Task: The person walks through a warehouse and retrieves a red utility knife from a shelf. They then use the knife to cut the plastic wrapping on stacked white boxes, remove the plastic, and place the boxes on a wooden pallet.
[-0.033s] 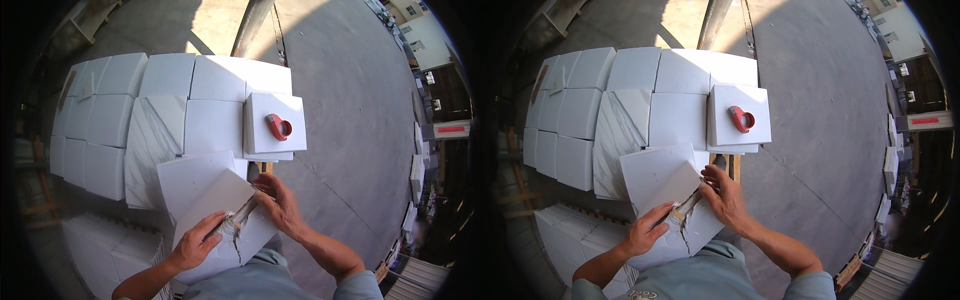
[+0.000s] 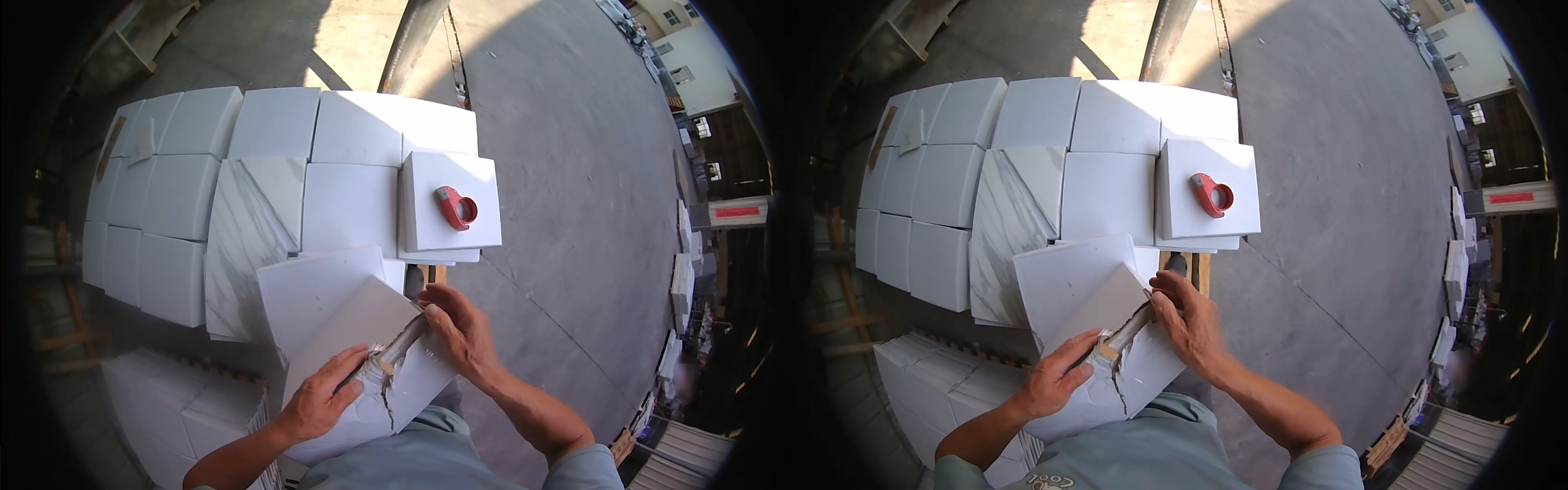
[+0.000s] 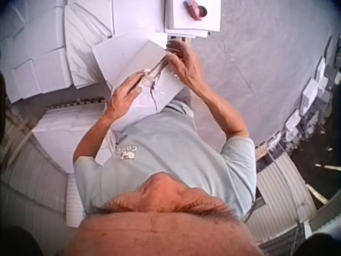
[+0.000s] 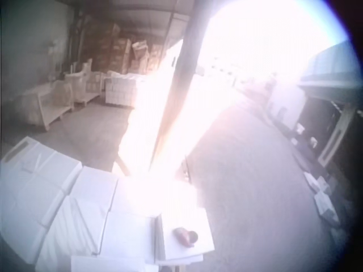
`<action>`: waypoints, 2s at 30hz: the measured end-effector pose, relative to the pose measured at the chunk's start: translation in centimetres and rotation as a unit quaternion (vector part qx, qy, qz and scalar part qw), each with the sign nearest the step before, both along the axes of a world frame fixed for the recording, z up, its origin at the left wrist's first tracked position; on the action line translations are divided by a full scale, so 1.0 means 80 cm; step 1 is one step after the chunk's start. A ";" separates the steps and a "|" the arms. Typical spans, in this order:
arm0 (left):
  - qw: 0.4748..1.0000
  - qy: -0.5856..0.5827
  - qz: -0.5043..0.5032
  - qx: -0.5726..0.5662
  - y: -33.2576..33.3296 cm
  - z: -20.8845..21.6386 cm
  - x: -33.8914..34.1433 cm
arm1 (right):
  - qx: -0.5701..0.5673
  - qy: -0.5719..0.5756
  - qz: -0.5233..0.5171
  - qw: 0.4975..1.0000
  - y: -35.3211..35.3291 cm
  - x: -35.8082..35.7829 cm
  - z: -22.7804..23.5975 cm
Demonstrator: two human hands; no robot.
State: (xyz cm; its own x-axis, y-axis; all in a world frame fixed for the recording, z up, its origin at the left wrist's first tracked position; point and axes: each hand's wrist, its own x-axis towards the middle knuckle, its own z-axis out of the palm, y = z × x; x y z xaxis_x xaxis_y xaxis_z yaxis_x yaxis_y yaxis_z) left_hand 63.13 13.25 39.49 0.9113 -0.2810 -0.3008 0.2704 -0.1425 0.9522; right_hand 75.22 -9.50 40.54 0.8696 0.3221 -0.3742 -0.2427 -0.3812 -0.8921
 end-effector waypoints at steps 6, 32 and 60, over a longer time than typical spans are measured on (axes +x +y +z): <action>0.999 -0.040 -0.028 0.003 -0.009 -0.009 0.010 | -0.055 0.074 0.134 0.987 -0.043 0.000 0.013; 0.991 -0.028 -0.014 0.130 -0.056 -0.025 0.046 | -0.179 -0.181 0.198 0.947 -0.031 -0.024 0.005; 0.981 -0.026 -0.056 0.185 -0.071 -0.014 0.059 | -0.236 -0.241 0.172 0.926 -0.017 -0.024 -0.007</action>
State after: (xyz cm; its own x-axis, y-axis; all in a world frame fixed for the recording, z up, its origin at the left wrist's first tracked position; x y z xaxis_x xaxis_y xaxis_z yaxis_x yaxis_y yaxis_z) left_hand 67.87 7.57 38.38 0.8982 -0.2603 -0.3542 0.1855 -0.5061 0.8423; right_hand 73.32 -10.84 39.94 0.8490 0.5096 -0.1396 0.3475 -0.7375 -0.5791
